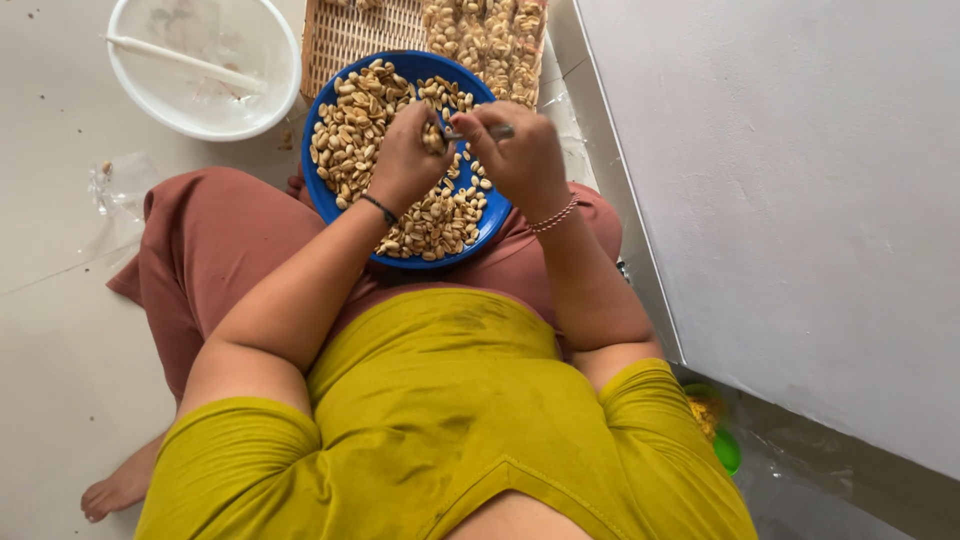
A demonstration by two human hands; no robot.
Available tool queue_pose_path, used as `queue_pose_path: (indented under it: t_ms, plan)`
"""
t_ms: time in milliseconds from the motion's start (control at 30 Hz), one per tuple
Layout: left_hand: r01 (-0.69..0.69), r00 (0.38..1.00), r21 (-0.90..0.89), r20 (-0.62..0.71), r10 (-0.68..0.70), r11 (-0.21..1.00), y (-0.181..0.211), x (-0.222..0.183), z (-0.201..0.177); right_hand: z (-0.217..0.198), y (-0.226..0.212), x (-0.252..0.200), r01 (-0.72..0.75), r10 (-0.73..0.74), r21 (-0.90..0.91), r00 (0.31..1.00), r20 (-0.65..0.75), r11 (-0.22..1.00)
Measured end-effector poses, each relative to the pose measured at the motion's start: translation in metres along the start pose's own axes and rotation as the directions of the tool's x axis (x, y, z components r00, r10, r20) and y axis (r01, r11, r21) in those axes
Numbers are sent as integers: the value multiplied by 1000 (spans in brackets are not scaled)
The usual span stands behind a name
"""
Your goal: Sort and inspect nuts from a basket into a bowl by hand and using a spoon
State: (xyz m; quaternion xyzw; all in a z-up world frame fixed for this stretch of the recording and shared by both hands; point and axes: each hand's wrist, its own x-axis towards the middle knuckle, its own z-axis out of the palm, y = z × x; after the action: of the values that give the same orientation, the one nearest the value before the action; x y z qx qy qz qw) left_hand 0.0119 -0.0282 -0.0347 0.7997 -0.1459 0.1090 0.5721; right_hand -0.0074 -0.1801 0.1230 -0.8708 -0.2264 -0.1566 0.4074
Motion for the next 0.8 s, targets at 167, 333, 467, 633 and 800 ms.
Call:
queue_pose_path:
  t_ms: [167, 333, 467, 633, 800]
  plan:
    - [162, 982, -49, 106, -156, 986, 65, 24, -27, -52, -39, 20, 178, -170, -170, 984, 60, 969]
    - [143, 983, -12, 114, -141, 990, 72, 23, -24, -78, -55, 16, 170, -171, -79, 985, -3, 982]
    - [99, 990, 0, 101, -98, 995, 77, 23, -22, -72, -49, 6, 187, -188, -73, 982, 4, 980]
    - [229, 953, -106, 227, -201, 968, 92, 23, -34, -79, -15, -5, 125, -111, 129, 988, -110, 984]
    - [525, 786, -351, 549, -284, 776, 101, 35, -57, -72, 29, -2, -26, 393, 797, 880, -268, 603]
